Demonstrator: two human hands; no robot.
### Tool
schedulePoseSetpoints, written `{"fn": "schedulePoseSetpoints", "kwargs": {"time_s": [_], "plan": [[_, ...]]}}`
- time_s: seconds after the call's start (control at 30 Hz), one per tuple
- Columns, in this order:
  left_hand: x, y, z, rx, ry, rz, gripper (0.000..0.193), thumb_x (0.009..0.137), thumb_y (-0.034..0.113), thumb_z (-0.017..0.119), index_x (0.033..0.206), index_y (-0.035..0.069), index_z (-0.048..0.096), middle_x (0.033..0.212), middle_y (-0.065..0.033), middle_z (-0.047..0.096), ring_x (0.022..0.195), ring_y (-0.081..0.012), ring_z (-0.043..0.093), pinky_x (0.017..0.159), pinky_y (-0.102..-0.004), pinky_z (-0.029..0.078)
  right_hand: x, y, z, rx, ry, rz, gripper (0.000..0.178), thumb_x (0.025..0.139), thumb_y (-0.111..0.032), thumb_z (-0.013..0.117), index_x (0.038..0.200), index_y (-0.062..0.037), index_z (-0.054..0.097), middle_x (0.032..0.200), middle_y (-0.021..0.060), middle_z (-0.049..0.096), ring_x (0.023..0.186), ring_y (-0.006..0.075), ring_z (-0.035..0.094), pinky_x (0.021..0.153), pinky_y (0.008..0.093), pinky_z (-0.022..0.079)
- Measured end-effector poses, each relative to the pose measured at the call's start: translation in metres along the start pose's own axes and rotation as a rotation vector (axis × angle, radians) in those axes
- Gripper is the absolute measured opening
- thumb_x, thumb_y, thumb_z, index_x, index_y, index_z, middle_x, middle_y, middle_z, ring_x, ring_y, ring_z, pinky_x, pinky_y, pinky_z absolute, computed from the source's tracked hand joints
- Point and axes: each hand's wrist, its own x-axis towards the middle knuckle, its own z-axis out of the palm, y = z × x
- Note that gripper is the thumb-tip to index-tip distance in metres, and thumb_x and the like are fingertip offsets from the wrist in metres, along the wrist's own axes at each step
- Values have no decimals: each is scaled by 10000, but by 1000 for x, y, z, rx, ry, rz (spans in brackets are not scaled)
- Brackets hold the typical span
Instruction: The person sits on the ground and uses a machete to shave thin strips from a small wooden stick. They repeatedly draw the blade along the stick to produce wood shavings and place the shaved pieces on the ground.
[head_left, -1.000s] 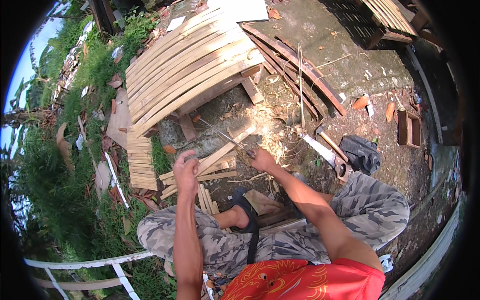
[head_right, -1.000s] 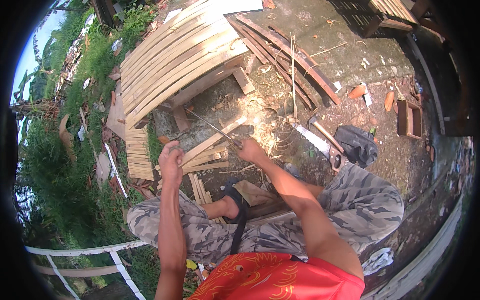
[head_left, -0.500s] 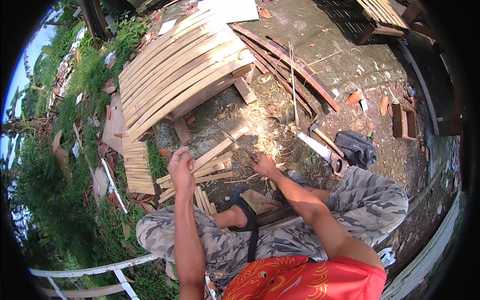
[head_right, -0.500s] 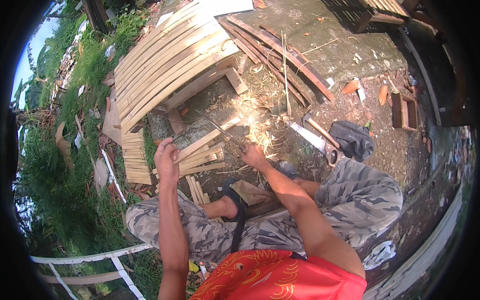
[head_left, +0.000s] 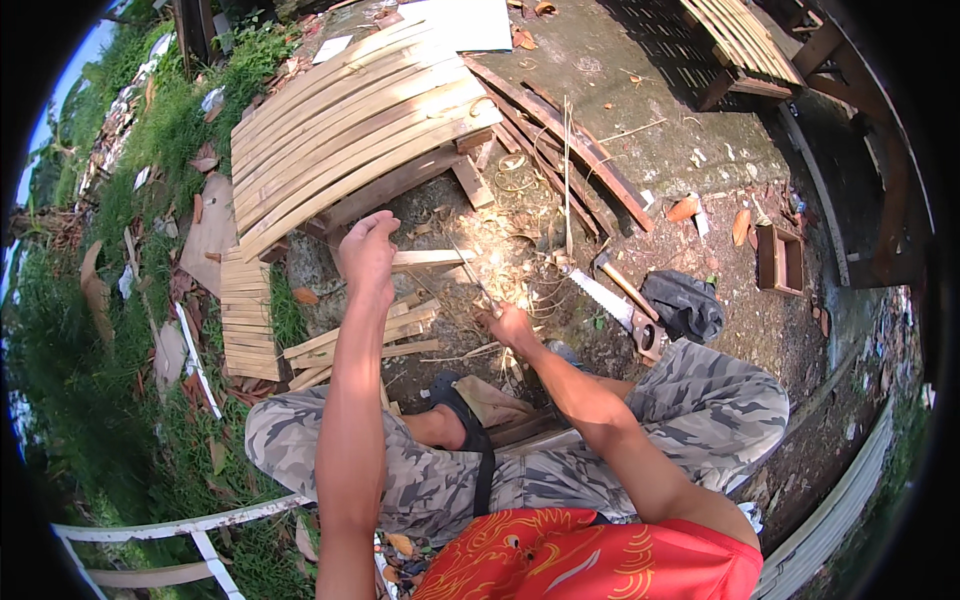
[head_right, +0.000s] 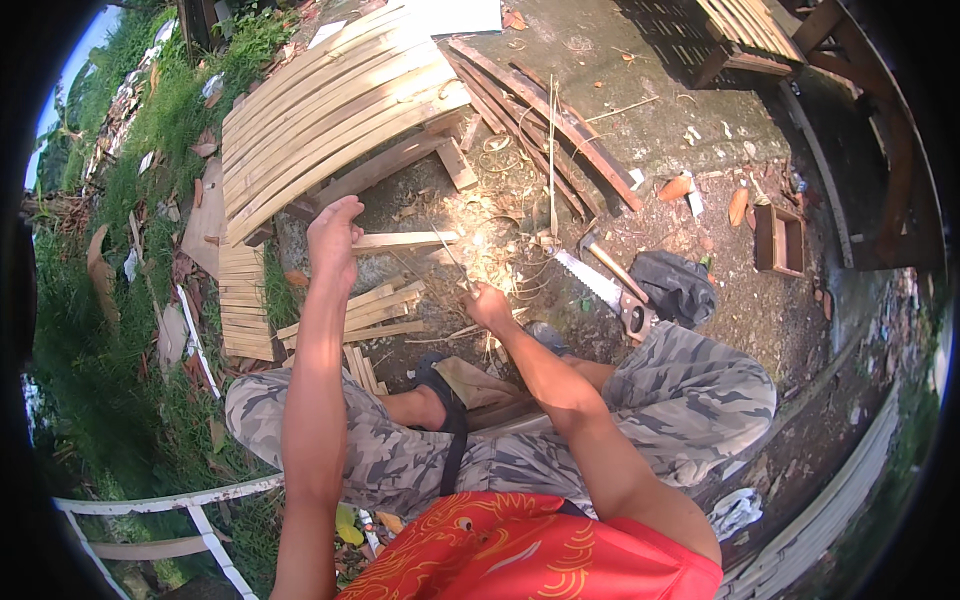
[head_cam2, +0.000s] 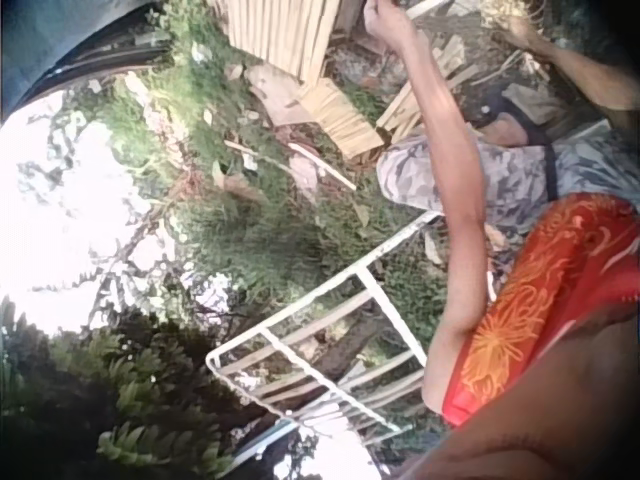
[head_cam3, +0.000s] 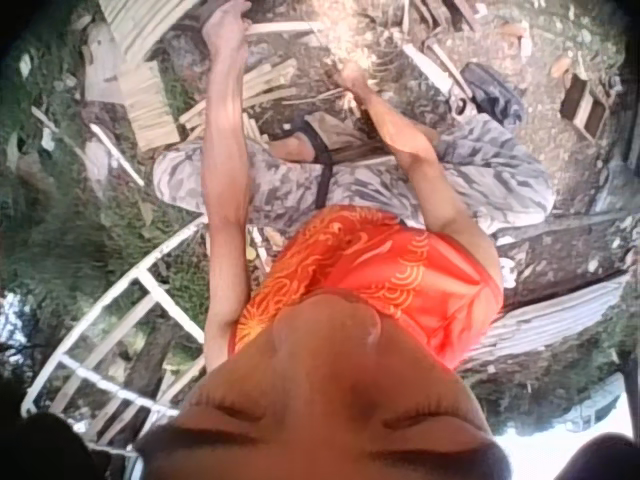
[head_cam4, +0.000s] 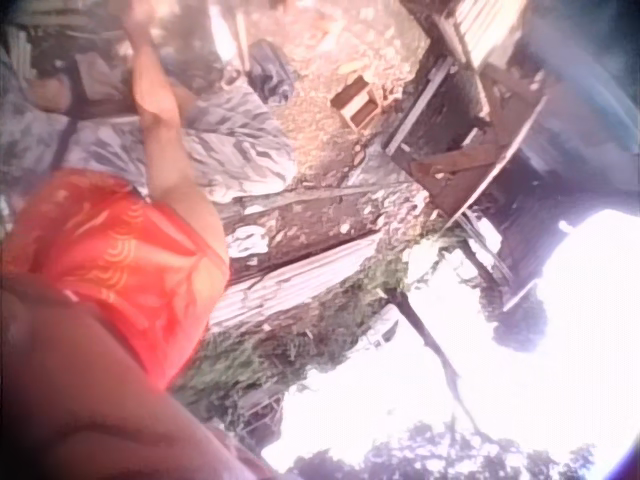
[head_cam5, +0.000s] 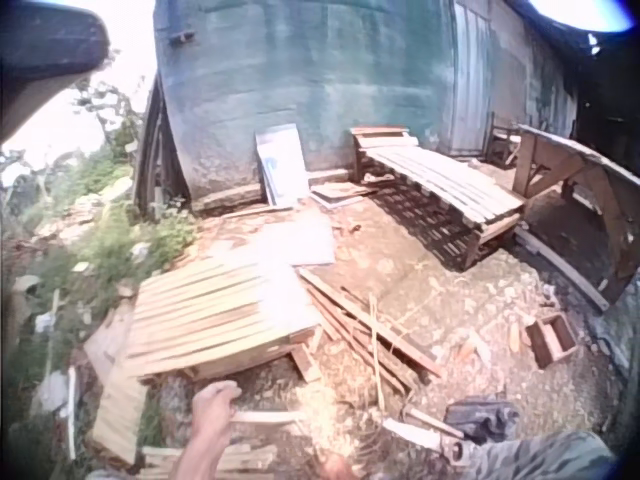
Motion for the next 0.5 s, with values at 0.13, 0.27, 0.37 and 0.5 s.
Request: {"fn": "schedulePoseSetpoints", "kwargs": {"time_s": [0.13,0.27,0.37,0.5], "plan": [[2,5,-1,22,3,4,244,832,38,635,1066,-31,626,803,-18,585,607,-82,449,595,-231,388,2,7,-10,27,-70,131,511,790,-442,680,1084,-25,660,861,246,683,799,361,680,751,429,526],[3,2,-8,37,6,8,271,821,42,640,1079,-41,629,806,-20,588,613,-86,454,602,-232,392,7,-3,0,104,167,-173,407,802,-395,709,941,-15,664,762,181,674,703,280,667,666,389,516],[5,1,-7,30,9,6,275,805,40,646,1071,-32,641,814,-27,596,619,-94,452,602,-239,398,8,-4,13,328,298,-365,241,835,-251,685,830,-11,654,676,116,649,640,211,637,614,360,498],[4,4,1,115,5,9,281,795,30,650,1073,-13,648,805,-25,591,630,-98,454,601,-245,397,9,11,10,102,220,-88,204,839,-197,621,807,4,645,659,111,647,635,224,653,595,339,495]]}}
